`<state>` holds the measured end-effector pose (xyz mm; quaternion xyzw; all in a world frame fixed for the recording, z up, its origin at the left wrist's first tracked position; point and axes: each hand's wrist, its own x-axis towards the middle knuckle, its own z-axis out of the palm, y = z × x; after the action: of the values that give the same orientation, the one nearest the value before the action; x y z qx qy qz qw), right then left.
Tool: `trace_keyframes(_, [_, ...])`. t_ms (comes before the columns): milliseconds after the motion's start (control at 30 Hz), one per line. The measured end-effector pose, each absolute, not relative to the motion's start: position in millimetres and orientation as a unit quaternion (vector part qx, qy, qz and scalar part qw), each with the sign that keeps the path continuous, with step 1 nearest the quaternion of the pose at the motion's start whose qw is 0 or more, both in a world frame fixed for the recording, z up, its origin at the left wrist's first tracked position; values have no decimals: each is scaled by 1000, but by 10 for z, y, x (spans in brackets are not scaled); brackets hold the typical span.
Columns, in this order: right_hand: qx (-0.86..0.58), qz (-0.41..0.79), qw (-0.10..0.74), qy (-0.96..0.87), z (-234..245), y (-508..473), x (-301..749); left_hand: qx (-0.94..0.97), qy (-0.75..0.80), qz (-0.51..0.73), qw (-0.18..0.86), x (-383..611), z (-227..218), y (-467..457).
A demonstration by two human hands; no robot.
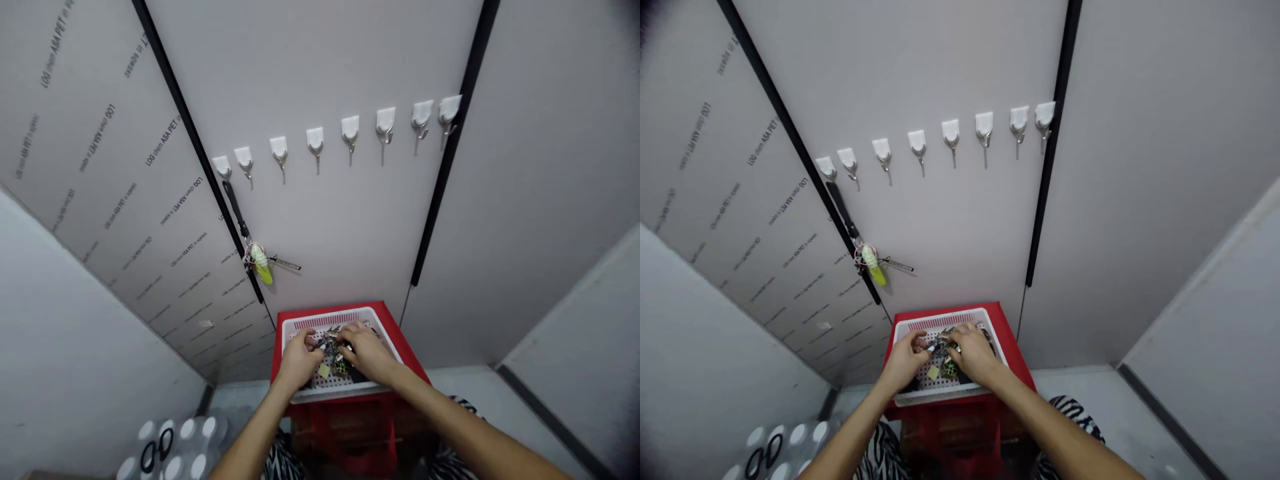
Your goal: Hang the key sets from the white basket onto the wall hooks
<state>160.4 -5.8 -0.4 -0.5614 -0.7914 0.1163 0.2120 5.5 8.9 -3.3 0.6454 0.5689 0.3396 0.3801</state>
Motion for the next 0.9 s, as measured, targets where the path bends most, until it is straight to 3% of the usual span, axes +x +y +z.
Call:
trace_keyframes(167, [-565, 121, 211, -788, 44, -59, 1596, 493, 515, 437, 549, 18, 247, 106])
trace_keyframes(333, [-618, 104, 185, -757, 44, 0, 1701, 403, 470, 494, 611, -72, 505, 89])
trace_keyframes(467, [-608, 118, 254, -743, 85, -29, 1683, 352, 416, 544, 638, -103, 720, 78])
trace_keyframes(700, [-470, 315, 438, -699, 384, -57, 1358, 349, 384, 566, 641, -5, 923, -2])
trace_keyframes(900, [-436, 457, 430, -645, 475, -38, 1416, 327, 381, 619, 604, -174, 988, 26])
